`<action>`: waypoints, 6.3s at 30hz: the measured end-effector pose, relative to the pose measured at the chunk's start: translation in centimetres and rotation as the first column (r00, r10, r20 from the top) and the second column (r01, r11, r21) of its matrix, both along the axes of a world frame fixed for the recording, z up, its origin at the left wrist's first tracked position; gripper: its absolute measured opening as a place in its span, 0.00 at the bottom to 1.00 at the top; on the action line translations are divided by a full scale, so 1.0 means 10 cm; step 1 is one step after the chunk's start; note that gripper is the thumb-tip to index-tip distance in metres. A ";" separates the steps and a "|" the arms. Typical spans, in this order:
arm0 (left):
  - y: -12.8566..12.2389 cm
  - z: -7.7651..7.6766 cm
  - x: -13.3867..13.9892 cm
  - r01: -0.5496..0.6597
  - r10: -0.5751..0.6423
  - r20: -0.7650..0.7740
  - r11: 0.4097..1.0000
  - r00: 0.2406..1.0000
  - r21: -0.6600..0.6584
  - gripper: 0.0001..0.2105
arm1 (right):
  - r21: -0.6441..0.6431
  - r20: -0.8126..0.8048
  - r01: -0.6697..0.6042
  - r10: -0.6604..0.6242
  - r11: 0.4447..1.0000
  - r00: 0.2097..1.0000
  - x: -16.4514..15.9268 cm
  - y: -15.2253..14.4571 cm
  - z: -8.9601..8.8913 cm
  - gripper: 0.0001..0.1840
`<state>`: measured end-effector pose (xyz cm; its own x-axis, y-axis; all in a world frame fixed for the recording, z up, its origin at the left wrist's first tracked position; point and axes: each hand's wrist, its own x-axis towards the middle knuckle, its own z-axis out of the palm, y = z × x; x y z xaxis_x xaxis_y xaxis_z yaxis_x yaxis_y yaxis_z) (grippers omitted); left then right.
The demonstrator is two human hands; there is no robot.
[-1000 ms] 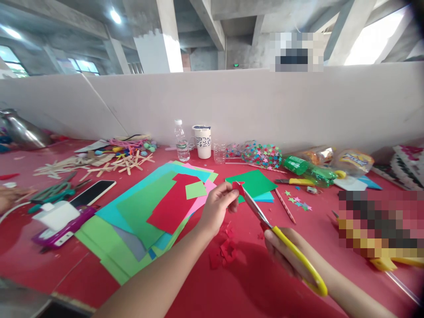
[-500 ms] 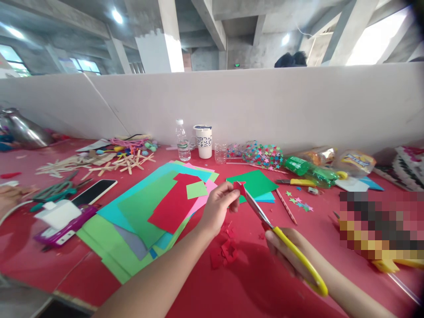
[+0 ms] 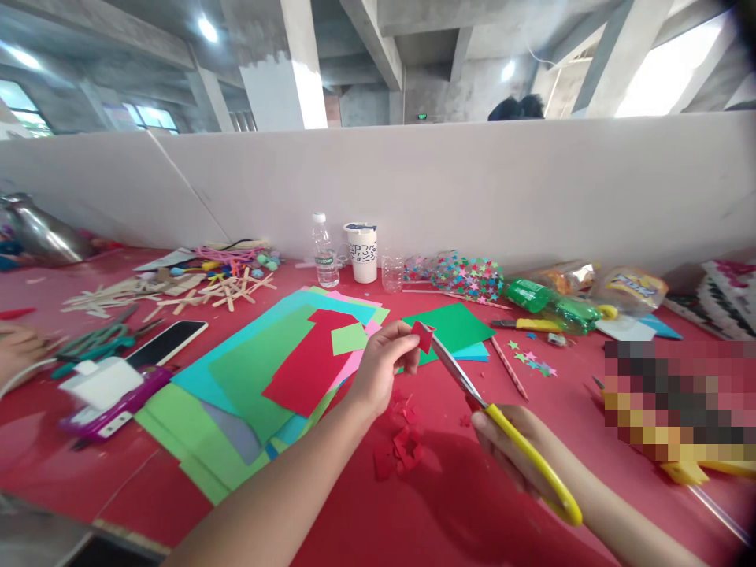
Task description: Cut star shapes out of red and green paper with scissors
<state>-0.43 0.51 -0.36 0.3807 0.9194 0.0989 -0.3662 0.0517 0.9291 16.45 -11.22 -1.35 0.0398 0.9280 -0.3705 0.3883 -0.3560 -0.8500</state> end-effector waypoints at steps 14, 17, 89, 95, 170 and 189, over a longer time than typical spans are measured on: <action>-0.03 0.02 0.04 0.047 -0.045 0.029 0.996 0.999 -0.073 0.10 | 0.057 0.014 0.047 -0.048 0.997 0.999 0.00 0.02 -0.22 0.26; -0.01 0.00 0.04 0.028 -0.023 0.057 0.996 0.998 -0.087 0.11 | 0.048 0.013 0.051 -0.051 0.998 0.999 0.01 0.03 -0.25 0.26; 0.04 0.08 -0.05 -0.018 0.032 -0.155 0.996 0.987 0.086 0.07 | -0.016 0.082 -0.016 0.017 1.000 0.996 -0.01 -0.02 0.04 0.29; 0.06 0.07 -0.05 -0.009 0.022 -0.164 0.997 0.986 0.078 0.08 | -0.010 0.070 -0.046 0.047 0.999 0.996 0.02 0.00 0.03 0.29; -0.03 0.01 0.03 0.010 -0.010 -0.004 1.000 1.000 -0.009 0.06 | -0.027 0.003 0.051 -0.051 0.998 0.999 -0.02 0.00 -0.09 0.28; 0.03 -0.02 0.02 -0.011 0.017 0.076 0.997 0.997 -0.079 0.07 | -0.020 0.013 0.052 -0.052 0.998 0.999 -0.04 0.02 -0.14 0.26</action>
<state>-0.19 0.79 -0.57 0.3614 0.9308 0.0549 -0.4376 0.1173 0.8915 16.09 -11.02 -2.77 0.0922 0.9167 -0.3888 0.3791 -0.3934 -0.8376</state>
